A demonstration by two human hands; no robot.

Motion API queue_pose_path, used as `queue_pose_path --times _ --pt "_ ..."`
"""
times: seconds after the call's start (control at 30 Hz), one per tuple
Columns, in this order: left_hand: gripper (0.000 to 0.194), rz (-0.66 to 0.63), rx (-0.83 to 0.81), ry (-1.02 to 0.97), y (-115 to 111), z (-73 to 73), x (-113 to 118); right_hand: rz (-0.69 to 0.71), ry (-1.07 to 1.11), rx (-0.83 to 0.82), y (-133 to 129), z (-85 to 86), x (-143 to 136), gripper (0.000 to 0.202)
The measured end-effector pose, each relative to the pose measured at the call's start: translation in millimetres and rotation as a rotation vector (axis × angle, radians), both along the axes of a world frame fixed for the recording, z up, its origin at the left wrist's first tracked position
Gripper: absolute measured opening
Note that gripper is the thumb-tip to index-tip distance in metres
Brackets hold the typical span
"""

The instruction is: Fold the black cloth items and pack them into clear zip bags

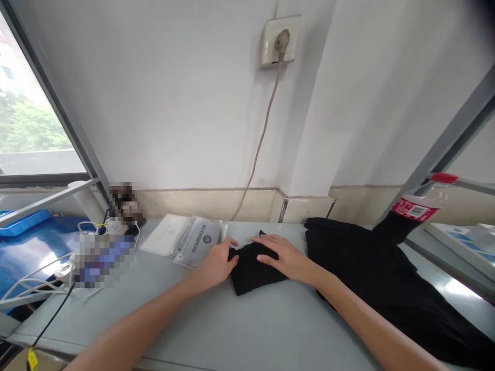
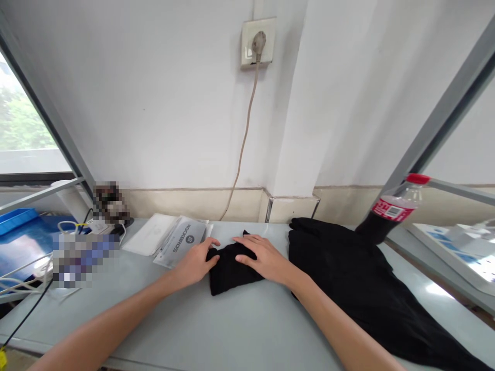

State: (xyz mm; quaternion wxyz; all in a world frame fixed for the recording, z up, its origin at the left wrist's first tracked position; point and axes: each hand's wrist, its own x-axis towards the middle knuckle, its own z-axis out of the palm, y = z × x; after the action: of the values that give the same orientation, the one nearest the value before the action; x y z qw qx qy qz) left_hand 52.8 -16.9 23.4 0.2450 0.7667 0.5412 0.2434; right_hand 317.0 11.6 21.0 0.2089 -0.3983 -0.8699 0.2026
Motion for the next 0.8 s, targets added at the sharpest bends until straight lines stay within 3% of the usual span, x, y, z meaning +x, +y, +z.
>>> queue_pose_path --times 0.1,0.27,0.4,0.57,0.67,0.8 --pt "0.029 -0.078 0.006 0.026 -3.1 1.1 0.8 0.023 -0.018 -0.041 -1.4 2.8 -1.9 0.063" --pt "0.042 -0.109 -0.005 0.085 -7.3 -2.0 2.1 0.071 -0.06 -0.056 -2.6 7.1 -3.7 0.051" --pt "0.03 -0.163 0.012 0.115 -9.8 -2.0 2.7 0.111 -0.051 -0.126 -6.6 10.5 -4.1 0.042" --pt "0.015 -0.193 0.128 -0.023 -13.7 6.2 5.8 0.069 -0.054 -0.195 -12.9 17.1 -3.7 0.044" --pt "0.016 -0.155 0.2 -0.111 -15.4 11.2 7.3 0.051 -0.031 -0.041 -14.8 20.2 -5.2 0.036" --pt "0.019 -0.18 0.494 -0.086 -14.3 13.3 5.0 -0.02 -0.014 0.307 -13.7 22.2 -7.9 0.025"
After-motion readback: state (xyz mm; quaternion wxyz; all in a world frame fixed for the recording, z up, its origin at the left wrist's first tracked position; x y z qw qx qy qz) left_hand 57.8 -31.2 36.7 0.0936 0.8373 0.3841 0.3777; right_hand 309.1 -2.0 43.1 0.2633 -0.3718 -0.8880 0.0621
